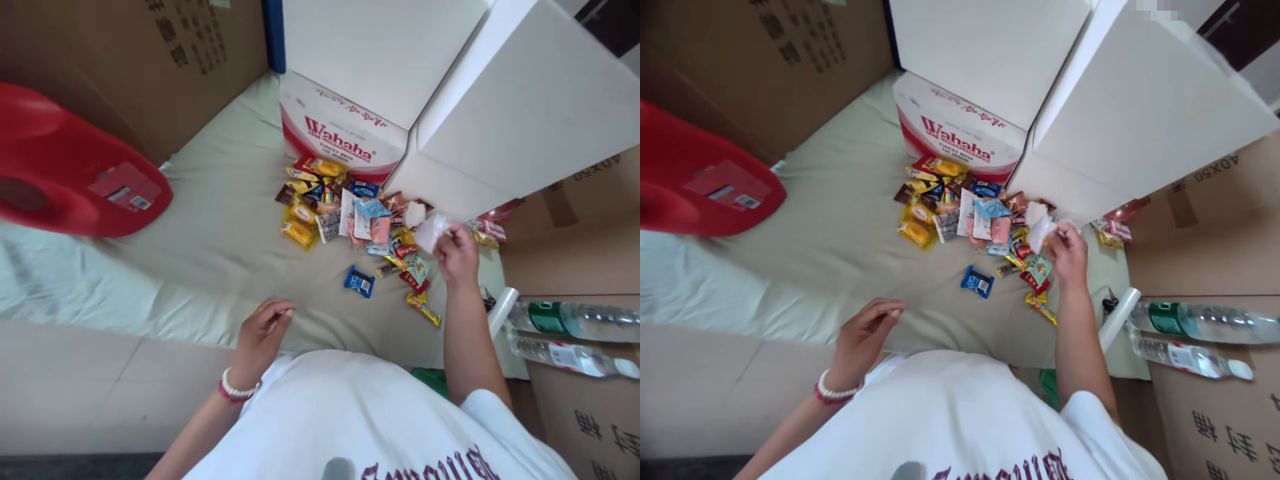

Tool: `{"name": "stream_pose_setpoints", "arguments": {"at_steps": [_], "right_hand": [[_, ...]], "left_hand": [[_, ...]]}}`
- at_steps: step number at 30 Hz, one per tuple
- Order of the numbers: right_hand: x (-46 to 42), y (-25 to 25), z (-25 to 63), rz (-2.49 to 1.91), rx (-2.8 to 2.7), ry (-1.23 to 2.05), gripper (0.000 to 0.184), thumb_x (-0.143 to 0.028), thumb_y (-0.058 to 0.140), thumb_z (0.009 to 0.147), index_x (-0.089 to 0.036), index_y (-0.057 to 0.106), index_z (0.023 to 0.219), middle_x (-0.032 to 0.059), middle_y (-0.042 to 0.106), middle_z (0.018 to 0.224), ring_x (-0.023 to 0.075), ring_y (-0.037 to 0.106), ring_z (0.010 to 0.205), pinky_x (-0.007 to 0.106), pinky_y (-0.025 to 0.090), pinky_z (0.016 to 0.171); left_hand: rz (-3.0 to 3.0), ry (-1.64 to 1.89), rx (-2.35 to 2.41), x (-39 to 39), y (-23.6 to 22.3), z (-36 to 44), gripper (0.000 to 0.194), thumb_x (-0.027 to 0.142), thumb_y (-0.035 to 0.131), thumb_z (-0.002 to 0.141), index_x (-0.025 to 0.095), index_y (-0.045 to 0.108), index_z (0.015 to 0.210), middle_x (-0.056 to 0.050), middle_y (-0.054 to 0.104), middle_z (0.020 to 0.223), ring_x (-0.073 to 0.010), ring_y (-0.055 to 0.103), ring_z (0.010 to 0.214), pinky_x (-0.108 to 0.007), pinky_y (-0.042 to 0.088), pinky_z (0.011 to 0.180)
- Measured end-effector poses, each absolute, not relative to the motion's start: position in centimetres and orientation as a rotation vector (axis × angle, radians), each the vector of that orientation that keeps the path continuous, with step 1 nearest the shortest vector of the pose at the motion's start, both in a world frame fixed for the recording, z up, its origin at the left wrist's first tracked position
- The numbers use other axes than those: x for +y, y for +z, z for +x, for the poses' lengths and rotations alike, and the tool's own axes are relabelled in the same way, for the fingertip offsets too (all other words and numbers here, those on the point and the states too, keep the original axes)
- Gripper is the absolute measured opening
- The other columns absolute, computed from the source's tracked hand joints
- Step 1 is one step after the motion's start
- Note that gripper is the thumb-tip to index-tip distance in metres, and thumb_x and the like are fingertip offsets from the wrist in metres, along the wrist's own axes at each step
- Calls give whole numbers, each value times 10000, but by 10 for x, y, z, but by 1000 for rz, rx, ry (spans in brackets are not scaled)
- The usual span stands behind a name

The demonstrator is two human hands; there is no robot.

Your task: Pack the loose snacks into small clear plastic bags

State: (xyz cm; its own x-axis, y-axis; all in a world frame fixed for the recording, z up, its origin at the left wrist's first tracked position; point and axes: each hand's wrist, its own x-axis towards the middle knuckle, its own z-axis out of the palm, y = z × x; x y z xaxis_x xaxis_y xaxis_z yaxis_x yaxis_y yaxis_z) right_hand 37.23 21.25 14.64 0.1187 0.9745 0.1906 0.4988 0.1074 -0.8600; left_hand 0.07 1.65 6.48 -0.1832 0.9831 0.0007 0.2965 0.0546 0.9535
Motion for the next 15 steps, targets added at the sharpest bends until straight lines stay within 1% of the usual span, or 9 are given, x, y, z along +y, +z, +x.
{"name": "stream_pose_setpoints", "arguments": {"at_steps": [2,4,6,7,9,11,12,15], "right_hand": [[165,132,346,-1418,-1310,974,380,-592,615,827,-280,603,1045,71,665,969,235,617,769,373,511,639],[124,113,317,-1358,-1162,1201,417,-638,641,802,-290,615,1031,69,682,945,240,625,749,366,503,597],[96,99,293,-1323,-1113,1408,398,-606,723,771,-280,647,985,54,683,897,203,584,670,326,468,547],[88,95,284,-1313,-1116,1492,368,-563,768,759,-270,664,955,42,679,884,172,546,628,297,439,522],[81,92,274,-1299,-1120,1590,305,-473,820,751,-248,688,908,17,665,883,110,460,569,245,373,483],[82,94,271,-1289,-1044,1595,268,-416,837,754,-235,695,891,-14,621,836,75,394,546,206,316,461],[84,96,271,-1281,-979,1587,264,-398,845,748,-233,690,883,-29,582,788,68,372,543,191,300,456],[89,98,275,-1266,-764,1603,305,-365,879,707,-227,652,856,-61,461,686,63,342,541,160,288,449]], "left_hand": [[1182,1139,1428,29,70,21,263,421,581,970,204,714,1034,-51,698,950,-156,683,800,-278,573,688],[1140,1188,1253,45,79,42,349,463,639,928,213,675,1168,-92,684,1118,-195,699,970,-300,591,760],[1164,1197,1080,61,88,60,462,484,688,892,226,647,1274,-129,649,1256,-230,670,1117,-316,587,830],[1177,1189,1023,68,90,67,464,489,712,873,223,671,1251,-132,648,1260,-233,664,1119,-308,579,822],[1203,1174,982,78,92,75,343,479,732,859,200,753,1058,-102,700,1078,-202,670,988,-283,547,793],[1136,1179,1001,81,87,76,287,465,746,848,182,767,887,-56,694,868,-153,634,812,-264,507,741],[1048,1191,1019,81,83,74,290,466,757,834,177,761,856,-36,680,803,-134,605,745,-258,489,712],[661,1253,1090,77,69,63,363,497,829,736,171,724,855,9,646,729,-99,547,646,-232,444,625]]}}
